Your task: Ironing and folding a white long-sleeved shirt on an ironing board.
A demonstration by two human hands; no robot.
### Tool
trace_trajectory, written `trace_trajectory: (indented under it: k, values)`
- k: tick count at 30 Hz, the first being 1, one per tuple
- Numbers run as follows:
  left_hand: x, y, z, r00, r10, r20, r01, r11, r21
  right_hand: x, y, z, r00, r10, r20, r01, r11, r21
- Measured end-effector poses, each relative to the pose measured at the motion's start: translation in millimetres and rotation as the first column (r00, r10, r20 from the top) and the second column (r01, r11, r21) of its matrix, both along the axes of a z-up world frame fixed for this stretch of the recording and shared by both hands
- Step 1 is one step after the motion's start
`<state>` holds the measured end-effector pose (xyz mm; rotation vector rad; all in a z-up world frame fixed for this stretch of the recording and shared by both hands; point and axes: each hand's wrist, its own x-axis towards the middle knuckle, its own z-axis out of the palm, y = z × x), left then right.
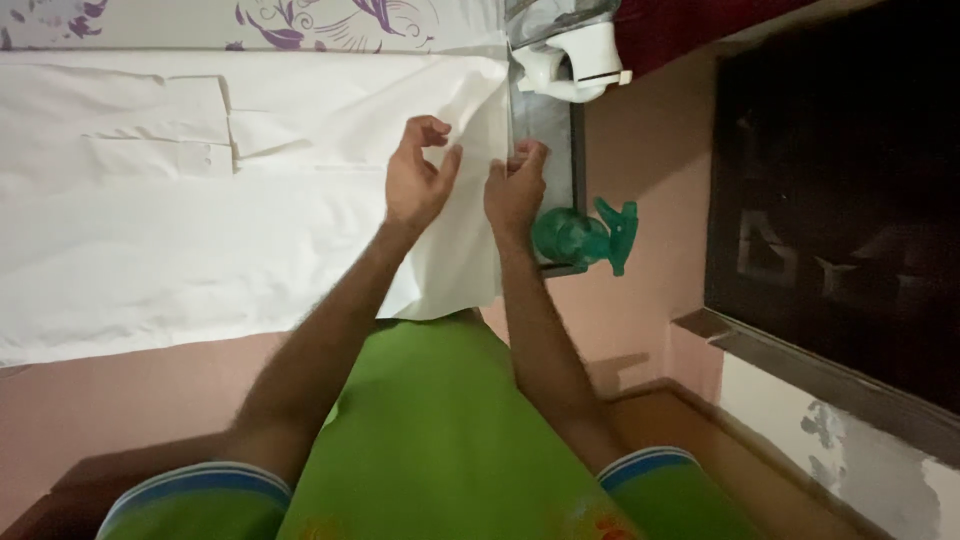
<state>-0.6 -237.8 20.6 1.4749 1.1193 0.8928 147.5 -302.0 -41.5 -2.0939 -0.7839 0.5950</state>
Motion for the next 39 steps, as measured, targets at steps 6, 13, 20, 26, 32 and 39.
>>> trace_trajectory:
  k: [6,13,20,26,32,39]
  values:
    - [-19,-66,-28,0.853,-0.191,-0.486,0.233,0.972,0.028,-11,-23,25,0.992,0.061,-0.108,-0.08,0.98,-0.182]
    - [-24,-116,-17,0.692,-0.349,-0.632,0.523,0.846,0.105,-15,-65,-3,0.986,0.159,0.04,-0.161,0.986,0.039]
    - [-2,-131,-26,0.544,-0.477,-0.69,0.503,0.844,-0.187,-26,-73,44,0.977,0.208,0.038,-0.187,0.934,-0.304]
    - [-10,-78,26,0.489,-0.613,-0.62,0.46,0.785,-0.414,-21,-52,24,0.892,0.245,0.379,-0.279,0.96,0.036]
    - [-35,-24,-36,0.7,-0.048,-0.712,0.4,0.853,0.336,-11,0,14,0.946,0.1,0.309,-0.126,0.99,0.064]
    - [-38,3,-38,0.667,0.01,-0.745,0.484,0.755,0.443,3,21,15,0.971,0.07,0.228,-0.039,0.99,-0.139]
